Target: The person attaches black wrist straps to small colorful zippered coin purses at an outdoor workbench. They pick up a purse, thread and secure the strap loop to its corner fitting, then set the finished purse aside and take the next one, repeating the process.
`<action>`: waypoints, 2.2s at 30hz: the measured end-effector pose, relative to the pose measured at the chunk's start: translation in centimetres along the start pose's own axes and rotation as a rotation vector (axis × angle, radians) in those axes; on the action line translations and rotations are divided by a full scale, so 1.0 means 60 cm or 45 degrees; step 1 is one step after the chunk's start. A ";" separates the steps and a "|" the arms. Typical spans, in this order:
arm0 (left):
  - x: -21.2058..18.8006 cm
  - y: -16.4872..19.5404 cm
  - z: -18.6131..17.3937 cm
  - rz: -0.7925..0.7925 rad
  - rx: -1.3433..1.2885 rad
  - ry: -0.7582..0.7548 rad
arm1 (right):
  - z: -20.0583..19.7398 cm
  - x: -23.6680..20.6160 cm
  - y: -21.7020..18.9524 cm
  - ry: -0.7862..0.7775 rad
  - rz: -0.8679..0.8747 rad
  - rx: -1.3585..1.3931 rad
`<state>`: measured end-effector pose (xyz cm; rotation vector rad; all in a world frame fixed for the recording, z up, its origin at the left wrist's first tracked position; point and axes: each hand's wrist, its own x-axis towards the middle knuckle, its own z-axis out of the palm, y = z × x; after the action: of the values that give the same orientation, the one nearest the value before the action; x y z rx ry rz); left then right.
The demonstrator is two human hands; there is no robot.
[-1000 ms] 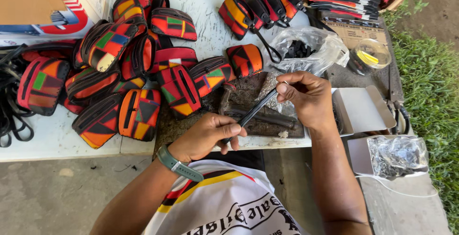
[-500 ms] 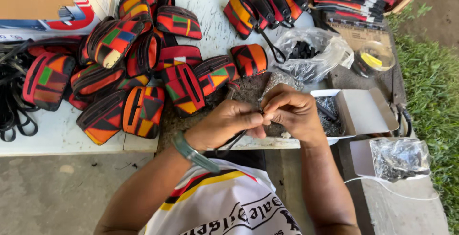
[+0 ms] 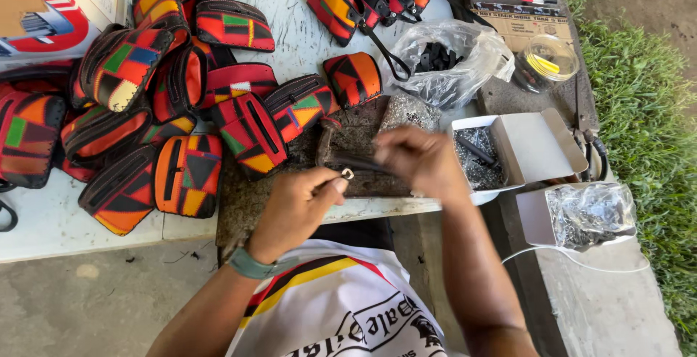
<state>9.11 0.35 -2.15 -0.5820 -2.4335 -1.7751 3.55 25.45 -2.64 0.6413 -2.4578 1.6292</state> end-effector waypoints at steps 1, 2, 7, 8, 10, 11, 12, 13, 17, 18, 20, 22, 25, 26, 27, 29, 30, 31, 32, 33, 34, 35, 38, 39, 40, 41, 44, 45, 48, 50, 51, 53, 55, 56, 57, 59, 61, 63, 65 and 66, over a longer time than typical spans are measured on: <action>-0.006 -0.007 -0.005 -0.103 -0.046 0.008 | -0.030 0.023 0.006 0.198 -0.075 -0.244; -0.011 -0.013 -0.010 -0.212 -0.090 0.015 | -0.062 0.068 0.017 0.343 -0.088 -0.444; -0.004 -0.032 -0.013 -0.258 -0.530 0.022 | -0.134 0.245 0.107 0.196 0.124 -1.136; -0.002 -0.032 -0.010 -0.244 -0.591 0.036 | -0.128 0.260 0.125 0.143 0.194 -1.332; 0.006 -0.034 -0.002 -0.253 -0.666 0.027 | -0.112 0.280 0.150 0.135 0.319 -1.373; 0.007 -0.035 0.001 -0.267 -0.704 0.025 | -0.104 0.284 0.153 0.121 0.384 -1.389; 0.008 -0.037 0.005 -0.277 -0.764 0.030 | -0.098 0.282 0.153 0.153 0.376 -1.385; 0.011 -0.041 0.007 -0.282 -0.823 0.035 | -0.096 0.280 0.156 0.188 0.366 -1.380; 0.020 -0.059 0.016 -0.261 -1.057 0.016 | -0.113 0.264 0.157 0.259 0.404 -1.111; 0.022 -0.063 0.018 -0.264 -1.047 0.018 | -0.120 0.262 0.156 0.278 0.362 -0.983; 0.021 -0.068 0.024 -0.276 -1.031 0.020 | -0.135 0.259 0.156 0.309 0.283 -0.727; 0.019 -0.071 0.028 -0.291 -1.032 0.026 | -0.148 0.259 0.159 0.235 0.357 -0.361; 0.018 -0.073 0.030 -0.289 -1.041 0.023 | -0.169 0.258 0.168 0.232 0.410 -0.050; 0.020 -0.074 0.030 -0.283 -1.045 0.024 | -0.175 0.258 0.171 0.245 0.417 0.014; 0.021 -0.075 0.030 -0.284 -1.057 0.024 | -0.179 0.258 0.174 0.246 0.405 -0.009; 0.021 -0.076 0.030 -0.306 -1.080 0.030 | -0.181 0.255 0.181 0.239 0.395 -0.045; 0.021 -0.076 0.030 -0.311 -1.068 0.031 | -0.178 0.254 0.183 0.226 0.390 -0.218; 0.020 -0.076 0.031 -0.314 -1.055 0.032 | -0.172 0.254 0.186 0.212 0.381 -0.391; 0.019 -0.076 0.031 -0.317 -1.043 0.033 | -0.165 0.254 0.188 0.198 0.371 -0.564; 0.017 -0.076 0.031 -0.318 -1.026 0.034 | -0.158 0.255 0.189 0.121 0.287 -0.671; 0.016 -0.075 0.031 -0.317 -1.008 0.037 | -0.150 0.257 0.190 0.043 0.200 -0.776; 0.014 -0.075 0.031 -0.317 -0.989 0.039 | -0.144 0.258 0.190 -0.036 0.113 -0.879; 0.012 -0.075 0.027 -0.333 -0.929 0.034 | -0.139 0.258 0.188 0.074 0.281 -0.796; 0.012 -0.075 0.026 -0.317 -0.932 0.033 | -0.142 0.258 0.187 0.086 0.301 -0.785; 0.012 -0.076 0.025 -0.307 -0.937 0.032 | -0.144 0.257 0.185 0.094 0.326 -0.774; 0.012 -0.076 0.026 -0.300 -0.944 0.030 | -0.145 0.255 0.185 0.100 0.355 -0.763; 0.012 -0.075 0.031 -0.322 -0.981 0.058 | -0.140 0.255 0.181 0.037 0.180 -0.644; 0.011 -0.075 0.032 -0.324 -0.936 0.042 | -0.136 0.254 0.179 0.002 0.178 -0.723; 0.008 -0.075 0.031 -0.320 -0.829 0.027 | -0.127 0.257 0.173 -0.050 0.208 -0.850; 0.006 -0.077 0.027 -0.331 -0.813 0.039 | -0.124 0.258 0.166 -0.021 0.311 -0.793; 0.006 -0.078 0.026 -0.342 -0.856 0.055 | -0.121 0.258 0.163 -0.018 0.221 -0.851; 0.005 -0.080 0.025 -0.380 -0.942 0.074 | -0.115 0.256 0.159 -0.010 0.058 -0.962; 0.003 -0.082 0.026 -0.327 -0.921 0.049 | -0.106 0.258 0.157 -0.065 -0.016 -1.025; 0.002 -0.083 0.026 -0.301 -0.913 0.042 | -0.104 0.259 0.157 -0.097 -0.056 -1.058; -0.001 -0.083 0.027 -0.324 -0.885 0.051 | -0.103 0.260 0.158 -0.103 0.028 -0.993; -0.002 -0.085 0.027 -0.349 -0.825 0.065 | -0.112 0.263 0.161 -0.097 0.185 -0.867; -0.001 -0.087 0.025 -0.318 -0.826 0.068 | -0.132 0.266 0.158 0.076 0.287 -0.620; 0.001 -0.088 0.024 -0.320 -0.866 0.072 | -0.157 0.265 0.157 0.241 0.404 -0.242; 0.004 -0.089 0.024 -0.328 -0.934 0.080 | -0.179 0.260 0.148 0.411 0.501 0.270; 0.006 -0.089 0.024 -0.324 -0.921 0.079 | -0.185 0.254 0.139 0.392 0.503 0.386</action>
<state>7.17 0.40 -7.33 -0.2416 -1.8325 -2.7371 -15.07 33.99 -0.15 -0.0850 -2.2275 2.0809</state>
